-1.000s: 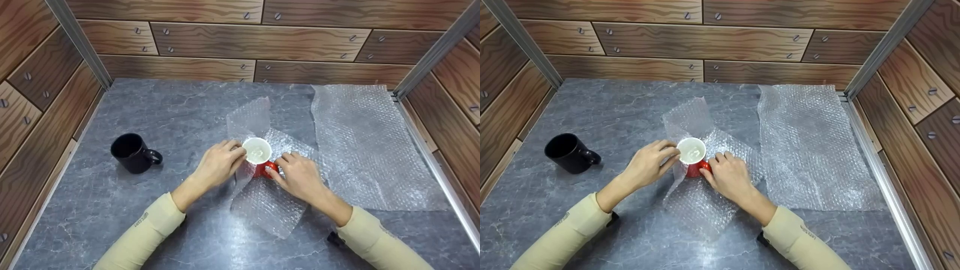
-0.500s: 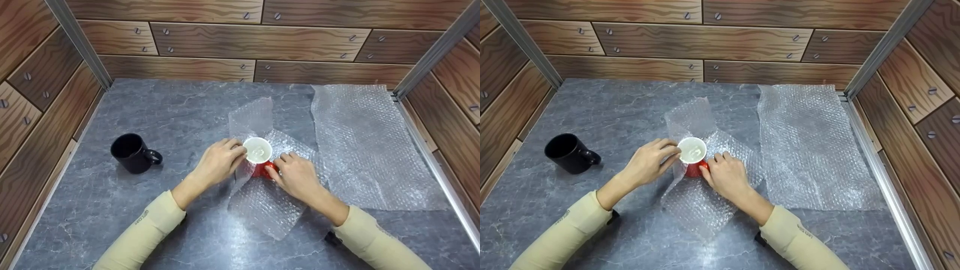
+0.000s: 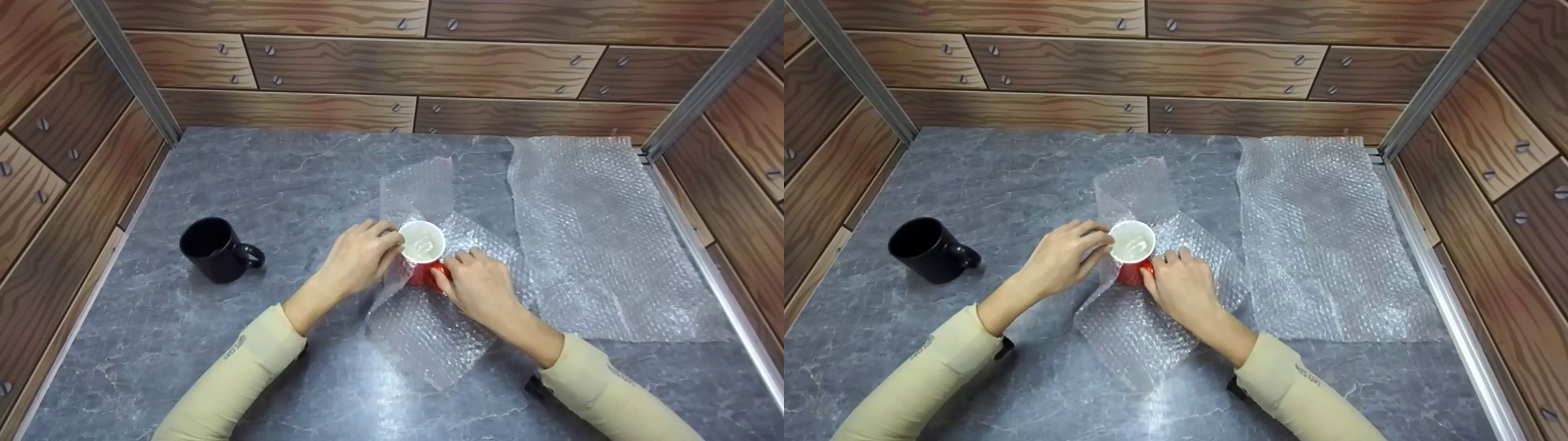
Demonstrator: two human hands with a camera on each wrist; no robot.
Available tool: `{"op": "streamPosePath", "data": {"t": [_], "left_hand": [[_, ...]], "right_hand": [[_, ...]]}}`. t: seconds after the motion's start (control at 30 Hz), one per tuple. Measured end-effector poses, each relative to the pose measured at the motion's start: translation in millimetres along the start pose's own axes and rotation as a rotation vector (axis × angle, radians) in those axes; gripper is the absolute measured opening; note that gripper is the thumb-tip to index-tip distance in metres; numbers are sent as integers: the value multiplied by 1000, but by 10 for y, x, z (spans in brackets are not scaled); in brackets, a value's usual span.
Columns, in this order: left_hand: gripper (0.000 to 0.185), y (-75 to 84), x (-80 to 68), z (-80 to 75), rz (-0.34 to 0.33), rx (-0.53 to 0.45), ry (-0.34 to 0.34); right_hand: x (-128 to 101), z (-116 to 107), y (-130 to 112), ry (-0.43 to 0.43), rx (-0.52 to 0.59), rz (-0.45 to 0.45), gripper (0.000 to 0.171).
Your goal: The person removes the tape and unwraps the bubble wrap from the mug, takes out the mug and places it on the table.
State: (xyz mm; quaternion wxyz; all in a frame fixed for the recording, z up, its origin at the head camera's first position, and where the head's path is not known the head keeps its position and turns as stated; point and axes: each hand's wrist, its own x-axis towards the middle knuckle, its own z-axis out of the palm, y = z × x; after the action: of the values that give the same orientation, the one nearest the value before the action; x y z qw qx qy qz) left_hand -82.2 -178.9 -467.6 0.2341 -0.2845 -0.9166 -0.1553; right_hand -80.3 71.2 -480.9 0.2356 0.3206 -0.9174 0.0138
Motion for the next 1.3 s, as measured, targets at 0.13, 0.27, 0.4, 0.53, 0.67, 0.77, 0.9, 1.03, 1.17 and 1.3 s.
{"op": "streamPosePath", "data": {"t": [0.13, 0.27, 0.4, 0.53, 0.67, 0.77, 0.9, 1.03, 1.17, 1.3], "left_hand": [[16, 9, 13, 3, -1, 21, 9], [14, 26, 19, 6, 4, 45, 22], [13, 48, 18, 2, -6, 60, 33], [13, 101, -5, -13, -15, 84, 41], [22, 186, -40, -45, -18, 128, 44], [35, 250, -66, -69, -22, 154, 30], [49, 316, -112, -84, -17, 178, 0], [52, 351, -145, -84, -6, 200, -11], [49, 350, -156, -73, -7, 216, -17], [43, 329, -151, -55, -8, 212, -12]], "right_hand": [[9, -5, -13, -13, 4, 11, 37], [7, -5, -16, -6, 5, 12, 37], [7, 3, -17, 13, 0, 12, 37], [6, 12, -16, 19, -5, 7, 37], [3, 14, -9, 24, -13, 0, 37], [1, 11, -5, 29, -17, -3, 37], [0, 3, -9, 15, -12, 0, 37], [5, -2, -17, 9, -20, 1, 37], [11, 0, -30, 23, -32, -3, 38], [12, 8, -42, 42, -47, -6, 39]]}}
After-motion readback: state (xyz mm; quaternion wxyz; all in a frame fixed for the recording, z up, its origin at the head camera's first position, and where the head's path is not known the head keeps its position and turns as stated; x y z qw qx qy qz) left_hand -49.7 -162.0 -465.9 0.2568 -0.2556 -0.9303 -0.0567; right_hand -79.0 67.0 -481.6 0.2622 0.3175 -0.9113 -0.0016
